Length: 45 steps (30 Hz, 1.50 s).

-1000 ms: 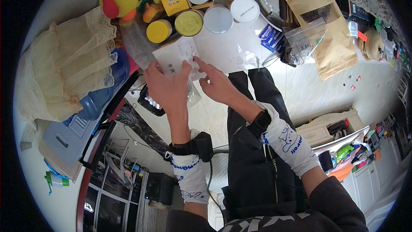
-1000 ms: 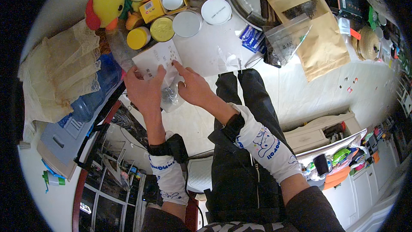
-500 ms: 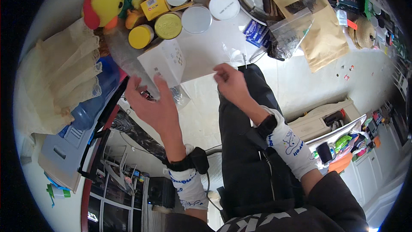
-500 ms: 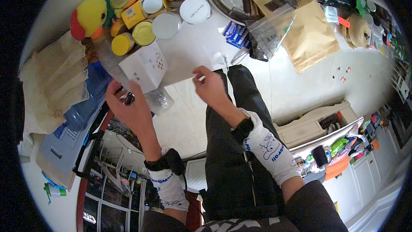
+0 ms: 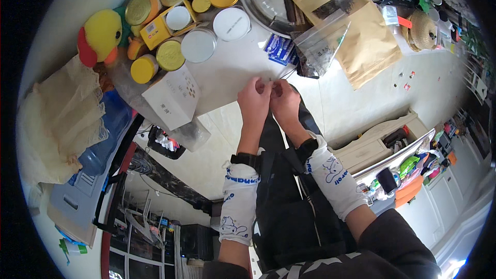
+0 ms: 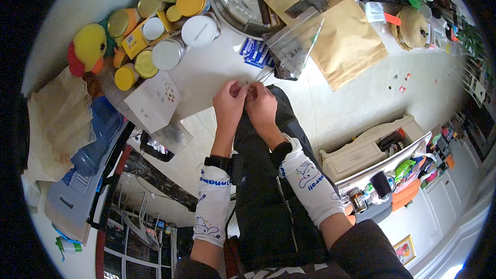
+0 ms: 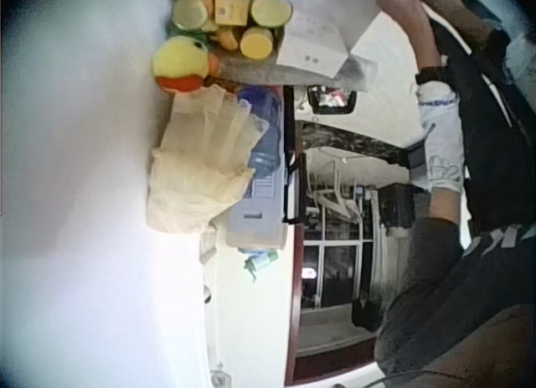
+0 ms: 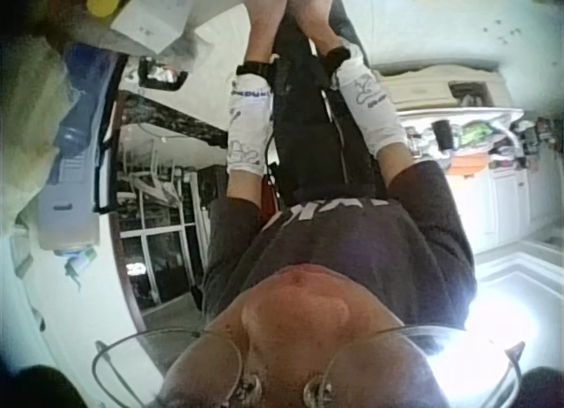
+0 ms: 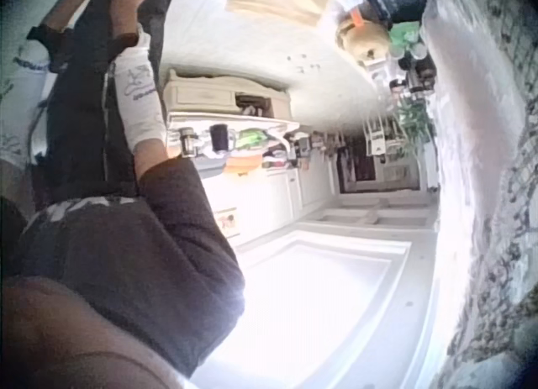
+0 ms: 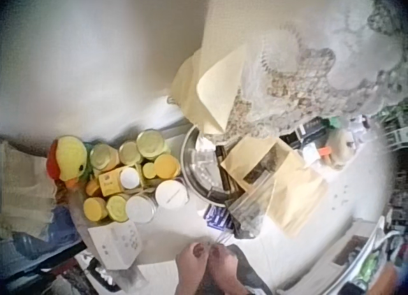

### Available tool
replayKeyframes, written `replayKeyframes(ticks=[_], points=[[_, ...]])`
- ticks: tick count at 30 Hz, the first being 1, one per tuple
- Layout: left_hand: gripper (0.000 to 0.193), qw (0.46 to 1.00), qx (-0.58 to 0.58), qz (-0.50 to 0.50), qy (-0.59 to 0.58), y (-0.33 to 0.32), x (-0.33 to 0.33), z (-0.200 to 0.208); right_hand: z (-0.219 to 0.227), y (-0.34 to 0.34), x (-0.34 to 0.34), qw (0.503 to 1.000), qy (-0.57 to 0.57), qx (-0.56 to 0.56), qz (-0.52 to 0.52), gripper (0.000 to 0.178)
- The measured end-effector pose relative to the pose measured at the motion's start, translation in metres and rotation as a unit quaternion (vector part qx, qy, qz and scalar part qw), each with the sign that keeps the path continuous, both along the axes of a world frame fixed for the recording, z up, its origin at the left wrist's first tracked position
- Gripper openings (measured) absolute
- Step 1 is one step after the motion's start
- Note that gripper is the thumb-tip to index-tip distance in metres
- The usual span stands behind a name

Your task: The person is organizing various small items, including medications, food items, and other household objects on a surface.

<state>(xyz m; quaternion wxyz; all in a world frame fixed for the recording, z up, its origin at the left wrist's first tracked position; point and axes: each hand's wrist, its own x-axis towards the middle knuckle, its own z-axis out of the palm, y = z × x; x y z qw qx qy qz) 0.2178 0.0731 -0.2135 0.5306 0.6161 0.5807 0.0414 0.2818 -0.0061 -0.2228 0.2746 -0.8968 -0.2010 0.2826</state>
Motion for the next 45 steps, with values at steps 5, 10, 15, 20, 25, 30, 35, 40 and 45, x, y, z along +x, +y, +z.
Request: replayKeyframes(ticks=[5,10,15,20,25,30,35,40,45], points=[[0.025,0.997,0.028,-0.032,0.061,0.001,0.010,-0.014,0.003,0.003,0.004,0.999,-0.010,0.008,0.031,0.016],[0.020,0.999,0.016,-0.008,0.030,0.003,0.008,-0.013,0.009,0.008,0.005,0.999,-0.002,-0.001,0.053,0.019],[0.018,0.998,-0.014,0.066,0.006,0.017,-0.004,-0.023,0.029,0.018,0.012,0.998,0.030,0.035,0.040,0.014],[0.014,0.995,0.092,0.018,0.032,0.043,0.008,-0.010,0.050,-0.011,0.046,0.996,0.066,0.052,0.035,0.014],[0.011,0.992,0.112,-0.041,0.045,0.058,0.027,-0.016,0.069,-0.071,0.096,0.994,0.063,-0.057,0.070,0.029],[0.008,0.987,0.126,-0.087,0.046,0.057,0.047,-0.015,0.060,-0.126,0.142,0.981,0.170,0.040,-0.084,0.010],[0.007,0.987,0.127,-0.090,0.052,0.048,0.064,-0.012,0.091,-0.126,0.180,0.926,0.254,0.161,-0.230,0.052],[0.009,0.991,0.085,-0.086,0.061,0.038,0.082,-0.009,0.124,-0.092,0.209,0.894,0.282,0.205,-0.283,0.059],[0.012,0.993,0.073,-0.082,0.047,0.029,0.092,-0.014,0.121,-0.079,0.224,0.903,0.287,0.152,-0.283,0.051]])
